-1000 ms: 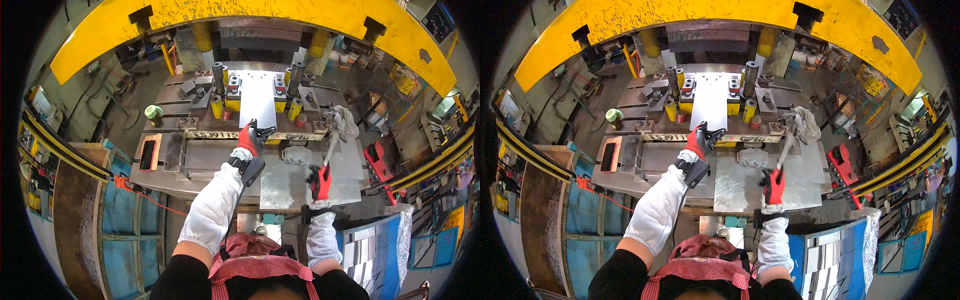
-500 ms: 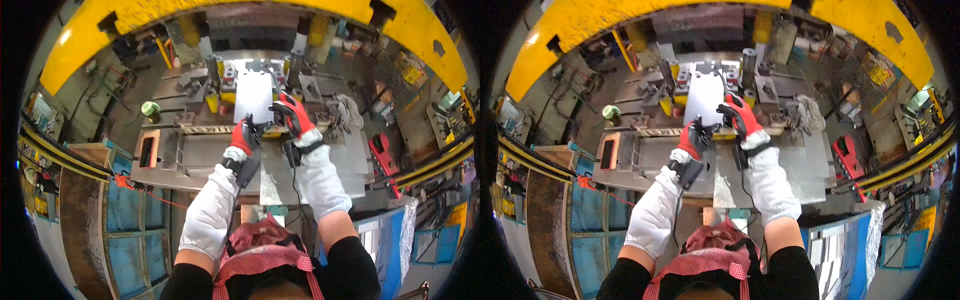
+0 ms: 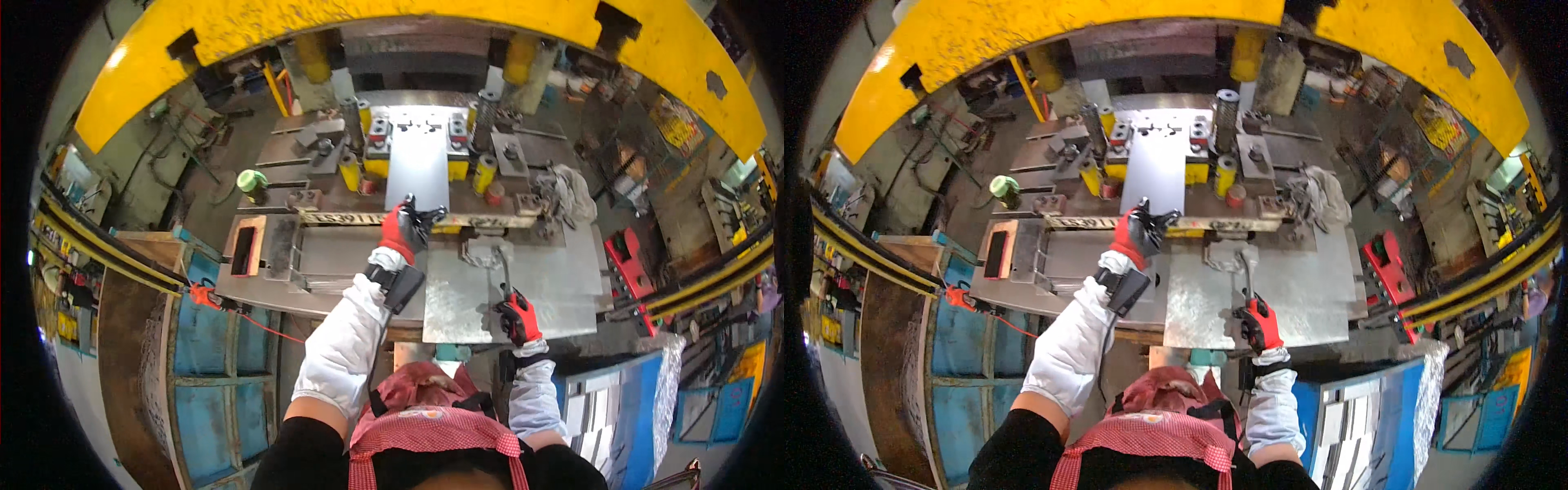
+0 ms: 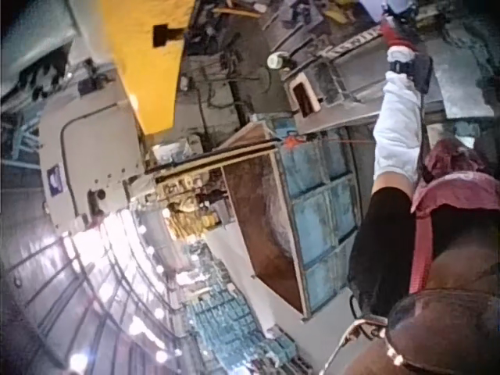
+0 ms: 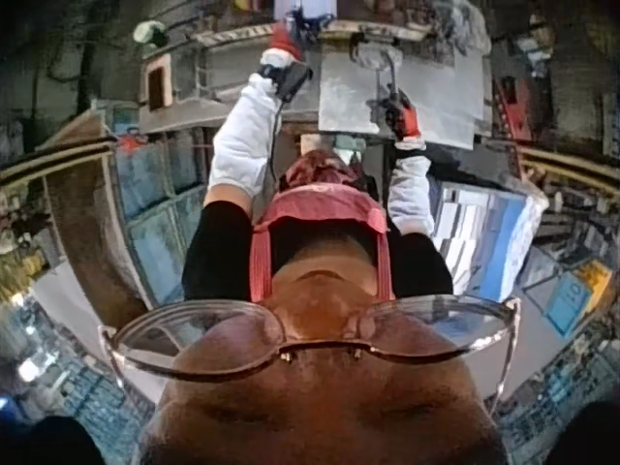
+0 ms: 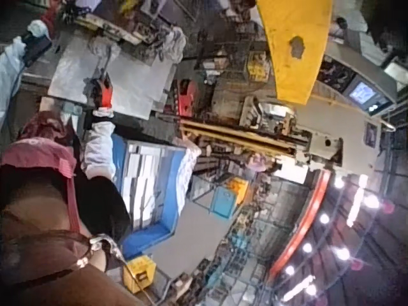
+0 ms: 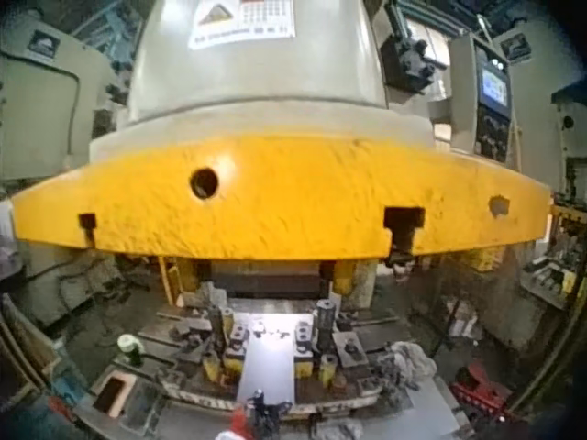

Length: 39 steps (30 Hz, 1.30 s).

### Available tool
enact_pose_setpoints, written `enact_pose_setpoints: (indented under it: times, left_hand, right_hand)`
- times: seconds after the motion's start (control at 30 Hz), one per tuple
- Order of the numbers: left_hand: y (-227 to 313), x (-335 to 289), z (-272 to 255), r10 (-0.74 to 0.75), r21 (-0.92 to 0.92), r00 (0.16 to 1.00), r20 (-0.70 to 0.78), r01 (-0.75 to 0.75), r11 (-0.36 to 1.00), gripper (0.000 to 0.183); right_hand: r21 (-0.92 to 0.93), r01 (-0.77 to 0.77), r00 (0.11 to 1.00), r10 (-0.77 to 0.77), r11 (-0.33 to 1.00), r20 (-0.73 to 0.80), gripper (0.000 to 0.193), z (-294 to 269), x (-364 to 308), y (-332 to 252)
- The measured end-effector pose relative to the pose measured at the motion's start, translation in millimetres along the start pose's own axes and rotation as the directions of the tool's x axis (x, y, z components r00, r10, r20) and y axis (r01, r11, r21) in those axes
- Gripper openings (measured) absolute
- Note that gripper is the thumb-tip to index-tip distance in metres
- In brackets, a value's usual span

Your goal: Operate a industrial stamping press to shape and punch sheet metal parts.

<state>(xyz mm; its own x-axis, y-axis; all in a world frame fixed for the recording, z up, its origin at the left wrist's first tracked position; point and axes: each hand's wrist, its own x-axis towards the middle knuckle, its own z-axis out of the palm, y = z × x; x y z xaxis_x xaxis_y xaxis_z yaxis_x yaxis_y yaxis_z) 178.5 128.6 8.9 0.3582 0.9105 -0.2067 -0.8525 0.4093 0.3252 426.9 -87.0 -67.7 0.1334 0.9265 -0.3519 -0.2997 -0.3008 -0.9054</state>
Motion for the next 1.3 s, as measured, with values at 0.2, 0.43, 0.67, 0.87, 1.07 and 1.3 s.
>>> enact_pose_setpoints:
  times: [0.2, 0.43, 0.67, 0.87, 1.07, 1.3]
  left_hand:
    - [4.5, 0.5, -18.3, 0.034, 0.086, 0.998, -0.057, -0.029, 0.996, 0.036]
    - [6.8, 30.5, -4.6, 0.063, 0.161, 0.998, -0.023, -0.059, 0.985, 0.037]
    - [27.6, 90.0, 0.5, 0.396, 0.590, 0.910, -0.121, -0.255, 0.766, 0.033]
    - [26.2, 79.0, -1.5, 0.184, 0.109, 0.981, 0.056, -0.189, 0.976, 0.041]
    - [25.1, -34.4, -3.3, 0.096, 0.271, 0.995, 0.026, -0.100, 0.958, 0.045]
    - [22.9, -222.1, -139.3, 0.510, 0.963, 0.857, 0.079, -0.198, 0.184, 0.033]
  right_hand:
    - [0.151, 0.023, 0.995, -0.008, 0.988, -0.102, 0.049, 21.6, -21.8, -7.1]
    - [0.053, 0.027, 0.985, -0.017, 0.998, -0.173, 0.035, -8.6, -32.7, 18.0]
    - [0.145, 0.081, 0.968, -0.043, 0.986, -0.249, 0.034, -15.2, -43.6, 16.4]
    - [0.138, 0.124, 0.952, -0.078, 0.983, -0.297, 0.034, -29.8, -34.8, 31.6]
    - [0.326, 0.107, 0.951, -0.001, 0.939, -0.310, 0.026, -35.5, -14.1, 61.3]
    - [0.351, 0.117, 0.932, 0.020, 0.929, -0.362, 0.024, -36.0, -11.5, 60.8]
